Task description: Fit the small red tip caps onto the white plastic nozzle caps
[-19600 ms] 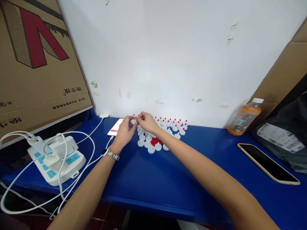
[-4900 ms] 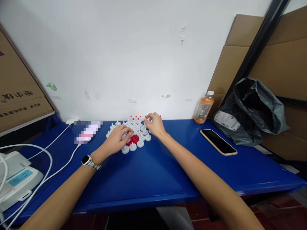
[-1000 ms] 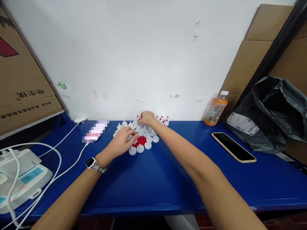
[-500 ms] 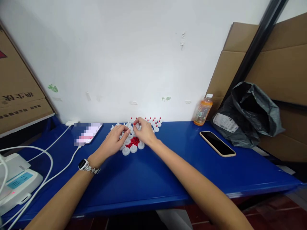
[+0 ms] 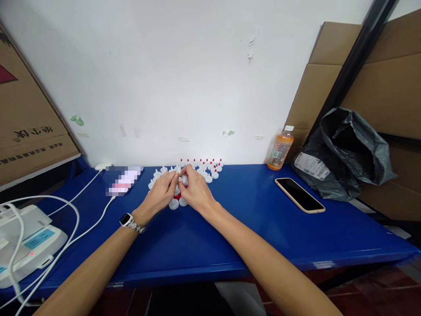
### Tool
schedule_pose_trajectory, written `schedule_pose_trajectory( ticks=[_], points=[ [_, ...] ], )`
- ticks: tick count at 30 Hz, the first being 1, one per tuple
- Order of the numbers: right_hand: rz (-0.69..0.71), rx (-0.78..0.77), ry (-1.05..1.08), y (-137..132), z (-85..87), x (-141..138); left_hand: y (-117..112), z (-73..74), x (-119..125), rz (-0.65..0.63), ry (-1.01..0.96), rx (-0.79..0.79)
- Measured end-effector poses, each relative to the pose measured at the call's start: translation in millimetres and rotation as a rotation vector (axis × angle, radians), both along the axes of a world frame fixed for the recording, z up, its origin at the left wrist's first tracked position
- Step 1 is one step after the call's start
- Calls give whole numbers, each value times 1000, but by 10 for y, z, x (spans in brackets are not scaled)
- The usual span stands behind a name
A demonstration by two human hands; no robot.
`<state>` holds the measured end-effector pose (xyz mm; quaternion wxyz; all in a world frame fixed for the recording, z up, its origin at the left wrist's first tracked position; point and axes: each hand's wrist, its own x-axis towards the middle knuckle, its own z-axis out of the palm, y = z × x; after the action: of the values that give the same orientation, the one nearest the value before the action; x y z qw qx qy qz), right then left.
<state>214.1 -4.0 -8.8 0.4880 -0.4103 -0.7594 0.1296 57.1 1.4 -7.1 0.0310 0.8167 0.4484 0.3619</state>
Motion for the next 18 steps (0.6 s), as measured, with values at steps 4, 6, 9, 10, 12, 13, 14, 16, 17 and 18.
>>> schedule_pose_trajectory(
  ticks=[4, 6, 9, 10, 12, 13, 14, 16, 17, 18],
  points=[
    [-45, 91, -37, -2, 27, -61, -1, 5, 123, 40, -206, -79],
    [-52, 148, -62, 2, 28, -94, 3, 3, 176, 51, -286, -113],
    [-72, 204, -107, 37, 34, -52, 45, 7, 139, 63, -402, -166],
    [-99, 208, -113, 61, 37, 0, 69, 14, 81, 79, -446, -185],
    [-181, 181, -98, 127, 38, 148, 119, 36, -86, 168, -562, -212],
    [-239, 147, -55, 163, 33, 226, 140, 47, -175, 203, -596, -193],
    [-265, 102, -17, 198, 26, 293, 154, 54, -254, 209, -594, -166],
    [-247, -7, 69, 252, 1, 362, 159, 45, -338, 117, -439, -137],
    [-217, -60, 94, 268, -14, 359, 152, 27, -337, 47, -301, -133],
    [-179, -101, 108, 278, -29, 336, 143, 3, -313, -5, -158, -125]
  ],
)
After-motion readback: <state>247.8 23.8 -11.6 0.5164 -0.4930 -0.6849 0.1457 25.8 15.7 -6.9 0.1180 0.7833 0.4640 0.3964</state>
